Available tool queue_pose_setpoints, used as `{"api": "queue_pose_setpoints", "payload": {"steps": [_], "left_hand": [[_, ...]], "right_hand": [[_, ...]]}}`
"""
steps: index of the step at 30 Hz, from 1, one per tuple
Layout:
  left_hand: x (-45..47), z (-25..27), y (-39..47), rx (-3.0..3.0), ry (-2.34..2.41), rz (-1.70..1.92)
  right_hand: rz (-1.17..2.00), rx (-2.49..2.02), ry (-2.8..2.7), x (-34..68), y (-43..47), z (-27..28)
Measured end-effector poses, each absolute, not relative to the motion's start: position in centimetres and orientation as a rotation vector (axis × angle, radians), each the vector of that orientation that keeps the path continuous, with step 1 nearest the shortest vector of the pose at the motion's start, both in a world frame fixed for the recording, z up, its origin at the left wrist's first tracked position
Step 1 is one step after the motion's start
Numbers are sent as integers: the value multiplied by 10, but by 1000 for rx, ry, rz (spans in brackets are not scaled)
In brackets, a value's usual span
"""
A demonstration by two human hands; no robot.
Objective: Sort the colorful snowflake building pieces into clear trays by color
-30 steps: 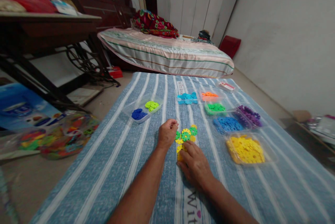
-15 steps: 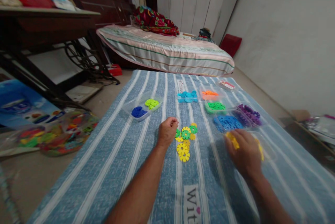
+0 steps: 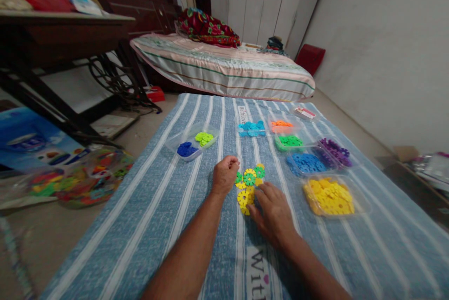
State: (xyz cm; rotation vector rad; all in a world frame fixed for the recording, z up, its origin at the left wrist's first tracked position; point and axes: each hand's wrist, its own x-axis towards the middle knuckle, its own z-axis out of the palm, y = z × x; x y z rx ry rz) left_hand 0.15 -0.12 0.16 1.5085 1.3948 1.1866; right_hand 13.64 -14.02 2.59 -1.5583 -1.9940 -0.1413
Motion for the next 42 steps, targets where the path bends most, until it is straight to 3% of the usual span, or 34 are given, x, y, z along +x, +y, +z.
{"api": "queue_pose_setpoints", "payload": {"steps": [5, 16, 20, 29, 36, 42], "left_hand": [[2, 1, -1, 1510, 1403, 1186], [2, 2, -1, 1512, 1412, 1166], [2, 0, 0, 1512, 1416, 1165], [3, 0, 0, 1490, 1414, 1165], [1, 0, 0, 1507, 1406, 1170], [1, 0, 0, 1512, 1404, 1184]], "right_hand": [[-43, -1632, -2083, 114, -129, 25], [-173, -1397, -1979, 130, -127, 24], [-321, -1369, -1876, 164, -129, 38], [-897, -1793, -1572, 269, -152, 70], [-468, -1568, -1873, 189, -147, 45], [-248, -1661, -2001, 132, -141, 22]]}}
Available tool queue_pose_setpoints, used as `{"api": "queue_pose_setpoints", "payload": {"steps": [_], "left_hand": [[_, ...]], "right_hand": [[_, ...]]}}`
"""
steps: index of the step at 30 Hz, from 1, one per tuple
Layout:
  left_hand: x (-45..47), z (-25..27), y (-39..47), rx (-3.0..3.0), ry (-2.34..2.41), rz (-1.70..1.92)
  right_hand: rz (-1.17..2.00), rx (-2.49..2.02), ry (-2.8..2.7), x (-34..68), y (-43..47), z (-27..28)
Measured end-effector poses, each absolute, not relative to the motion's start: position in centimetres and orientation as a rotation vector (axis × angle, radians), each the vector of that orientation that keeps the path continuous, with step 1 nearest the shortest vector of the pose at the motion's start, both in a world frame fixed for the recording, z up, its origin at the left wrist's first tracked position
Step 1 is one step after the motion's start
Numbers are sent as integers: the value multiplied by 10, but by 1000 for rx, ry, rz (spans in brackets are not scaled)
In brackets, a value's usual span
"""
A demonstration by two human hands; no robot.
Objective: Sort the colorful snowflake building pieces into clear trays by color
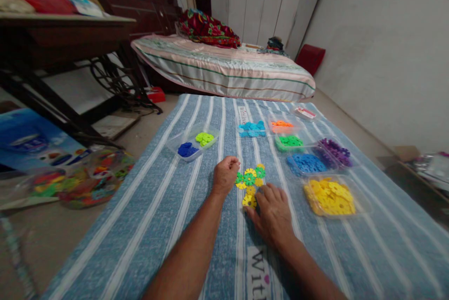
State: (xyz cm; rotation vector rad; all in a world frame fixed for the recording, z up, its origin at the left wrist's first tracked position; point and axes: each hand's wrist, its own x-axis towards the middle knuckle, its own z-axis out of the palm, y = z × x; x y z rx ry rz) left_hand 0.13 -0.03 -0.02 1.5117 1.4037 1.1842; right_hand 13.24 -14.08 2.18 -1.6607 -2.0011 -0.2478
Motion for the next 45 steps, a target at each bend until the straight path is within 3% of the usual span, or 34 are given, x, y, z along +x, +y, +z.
{"api": "queue_pose_setpoints", "payload": {"steps": [13, 25, 29, 39, 45], "left_hand": [[1, 0, 0, 1504, 1394, 1182], [-1, 1, 3, 1494, 1372, 1196], [0, 0, 2, 1491, 1374, 1200], [0, -2, 2, 1475, 1383, 1188], [0, 5, 1, 1452, 1377, 1192]], "right_hand": [[-141, -1676, -1911, 121, -145, 14], [72, -1403, -1806, 143, -148, 29], [-6, -1444, -1760, 176, -154, 44], [-543, -1815, -1560, 291, -170, 64], [-256, -1592, -1720, 217, -153, 51]]}}
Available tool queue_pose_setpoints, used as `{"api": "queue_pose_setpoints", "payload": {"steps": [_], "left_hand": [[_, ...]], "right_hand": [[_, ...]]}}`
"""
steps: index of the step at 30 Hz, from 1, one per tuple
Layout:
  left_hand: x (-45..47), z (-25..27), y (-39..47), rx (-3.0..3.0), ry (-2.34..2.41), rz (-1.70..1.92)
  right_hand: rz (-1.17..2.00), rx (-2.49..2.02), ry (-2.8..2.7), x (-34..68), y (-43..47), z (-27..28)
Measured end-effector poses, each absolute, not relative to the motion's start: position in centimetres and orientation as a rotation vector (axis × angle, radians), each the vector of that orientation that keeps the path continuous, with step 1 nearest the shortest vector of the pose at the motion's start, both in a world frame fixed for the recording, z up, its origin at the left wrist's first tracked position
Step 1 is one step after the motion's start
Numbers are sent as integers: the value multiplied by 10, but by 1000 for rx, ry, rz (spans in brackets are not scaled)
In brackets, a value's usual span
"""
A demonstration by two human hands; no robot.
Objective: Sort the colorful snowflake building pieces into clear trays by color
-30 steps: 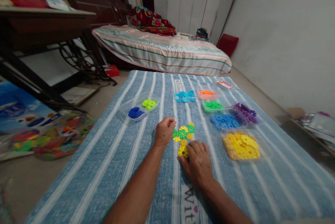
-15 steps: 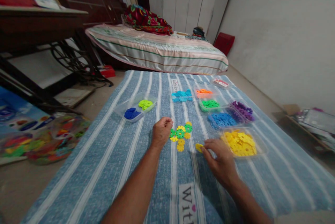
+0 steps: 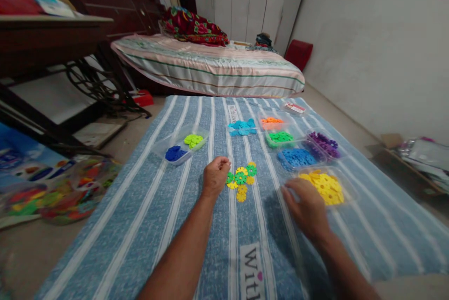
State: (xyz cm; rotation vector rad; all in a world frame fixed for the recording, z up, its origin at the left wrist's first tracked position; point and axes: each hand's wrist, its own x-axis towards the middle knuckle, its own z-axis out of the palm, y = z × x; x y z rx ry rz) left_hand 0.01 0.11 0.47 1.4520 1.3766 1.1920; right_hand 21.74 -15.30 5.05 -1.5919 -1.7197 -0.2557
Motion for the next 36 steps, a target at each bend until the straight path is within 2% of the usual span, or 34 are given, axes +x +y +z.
{"api": "queue_pose_setpoints", "payload": {"steps": [3, 8, 21, 36], "left_hand": [[0, 8, 2, 1441, 1370, 1192], [3, 15, 5, 1390, 1382, 1199], [6, 23, 7, 1352, 1404, 1175], [8, 25, 4, 1357, 1391, 1187]], "right_hand": [[-97, -1582, -1886, 169, -137, 44], [-1, -1862, -2029, 125, -106, 43], [-132, -1867, -2067, 123, -91, 27], [-141, -1839, -2090, 124, -90, 25]]}}
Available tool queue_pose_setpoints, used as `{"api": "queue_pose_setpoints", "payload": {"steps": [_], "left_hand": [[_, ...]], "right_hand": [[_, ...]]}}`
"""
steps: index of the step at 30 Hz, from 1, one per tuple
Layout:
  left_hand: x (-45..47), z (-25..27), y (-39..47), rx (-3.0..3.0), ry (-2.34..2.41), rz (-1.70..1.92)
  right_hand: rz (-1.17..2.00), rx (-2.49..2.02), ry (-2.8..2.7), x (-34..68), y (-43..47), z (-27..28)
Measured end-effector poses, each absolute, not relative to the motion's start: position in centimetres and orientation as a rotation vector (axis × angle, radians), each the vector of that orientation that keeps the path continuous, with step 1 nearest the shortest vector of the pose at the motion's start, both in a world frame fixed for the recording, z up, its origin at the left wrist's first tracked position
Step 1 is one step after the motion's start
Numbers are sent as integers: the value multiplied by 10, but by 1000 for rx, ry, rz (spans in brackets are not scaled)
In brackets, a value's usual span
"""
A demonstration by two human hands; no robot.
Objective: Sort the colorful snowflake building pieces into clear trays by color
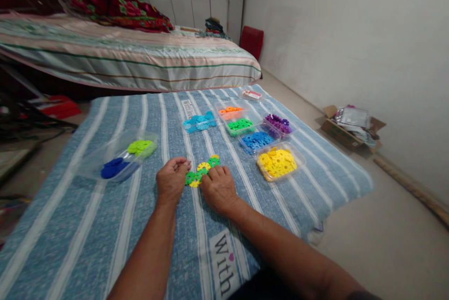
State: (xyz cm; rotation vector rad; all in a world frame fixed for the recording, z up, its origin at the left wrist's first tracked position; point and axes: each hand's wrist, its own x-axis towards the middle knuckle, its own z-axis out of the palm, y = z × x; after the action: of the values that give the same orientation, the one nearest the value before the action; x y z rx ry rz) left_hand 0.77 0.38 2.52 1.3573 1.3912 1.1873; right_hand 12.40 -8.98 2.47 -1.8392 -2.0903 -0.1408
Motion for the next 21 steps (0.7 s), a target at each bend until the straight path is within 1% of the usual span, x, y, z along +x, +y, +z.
{"api": "queue_pose_setpoints", "payload": {"steps": [8, 15, 21], "left_hand": [[5, 22, 5, 1382, 1381, 1195], [3, 17, 2, 1396, 1346, 1209], [-1, 7, 3, 1455, 1352, 1194]], "right_hand": [[-140, -1822, -2089, 123, -92, 23], [-81, -1718, -1914, 136, -106, 15], [-63, -1653, -1890, 142, -113, 10]]}}
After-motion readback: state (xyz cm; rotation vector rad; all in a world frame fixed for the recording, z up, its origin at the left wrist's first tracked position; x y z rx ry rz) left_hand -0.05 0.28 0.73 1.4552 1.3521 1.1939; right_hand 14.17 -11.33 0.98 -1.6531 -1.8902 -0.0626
